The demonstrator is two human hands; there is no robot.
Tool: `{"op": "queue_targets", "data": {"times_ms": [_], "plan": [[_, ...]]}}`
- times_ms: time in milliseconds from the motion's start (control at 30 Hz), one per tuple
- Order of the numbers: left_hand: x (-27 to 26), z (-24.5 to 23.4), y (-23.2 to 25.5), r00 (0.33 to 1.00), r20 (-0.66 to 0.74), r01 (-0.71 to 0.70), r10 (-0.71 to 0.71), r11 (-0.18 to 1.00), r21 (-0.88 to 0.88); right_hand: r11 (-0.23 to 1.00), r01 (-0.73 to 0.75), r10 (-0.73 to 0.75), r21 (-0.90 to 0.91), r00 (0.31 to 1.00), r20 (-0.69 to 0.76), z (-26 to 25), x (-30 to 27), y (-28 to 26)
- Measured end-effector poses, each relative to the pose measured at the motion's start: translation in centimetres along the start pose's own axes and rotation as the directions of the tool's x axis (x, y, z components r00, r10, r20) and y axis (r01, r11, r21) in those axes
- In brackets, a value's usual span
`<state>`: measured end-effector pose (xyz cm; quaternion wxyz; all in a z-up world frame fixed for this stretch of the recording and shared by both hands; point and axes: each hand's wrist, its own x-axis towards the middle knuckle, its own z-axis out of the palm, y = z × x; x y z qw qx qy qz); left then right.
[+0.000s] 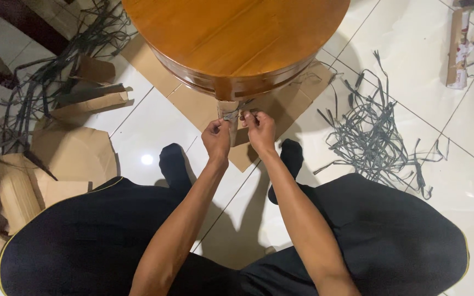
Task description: Wrapping a wooden table leg with protective paper and securing it with plastic ties
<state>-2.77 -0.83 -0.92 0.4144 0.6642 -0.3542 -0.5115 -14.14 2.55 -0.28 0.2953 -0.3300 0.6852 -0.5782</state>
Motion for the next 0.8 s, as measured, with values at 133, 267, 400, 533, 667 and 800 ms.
{"op": "queue_targets", "data": {"times_ms": [133,267,400,533,667,800], "plan": [[-1.4,-0.4,1.0,0.998,0.06,0.018,-0.014,0.999,-0.051,0.985,-0.121,0.115,0.119,0.992,0.05,-1.3,-0.4,-1.2],[-3.8,0.2,1.0,0.987,0.144,0.077,-0.071,0.996,-0.039,0.954,-0.249,0.258,0.166,0.965,-0.038,-3.3,-0.5,1.1],[-4.9,0.9,-1.8,0.97,0.228,0.075,-0.082,0.996,0.042,0.943,-0.325,0.332,0.067,0.916,-0.224,-7.2,-0.5,9.1],[-5.3,0.7,-4.3,0.941,0.304,0.104,-0.15,0.981,0.165,0.89,-0.383,0.216,-0.249,0.834,-0.508,-13.1,0.3,18.6],[-5.2,0.3,-6.3,0.92,0.338,0.116,-0.199,0.961,0.25,0.775,-0.509,0.152,-0.374,0.725,-0.671,-19.9,-0.7,20.7],[-5.7,0.7,-6.5,0.913,0.344,0.122,-0.218,0.952,0.282,0.565,-0.784,0.405,-0.256,0.534,-0.743,-24.1,-1.9,26.6]]}}
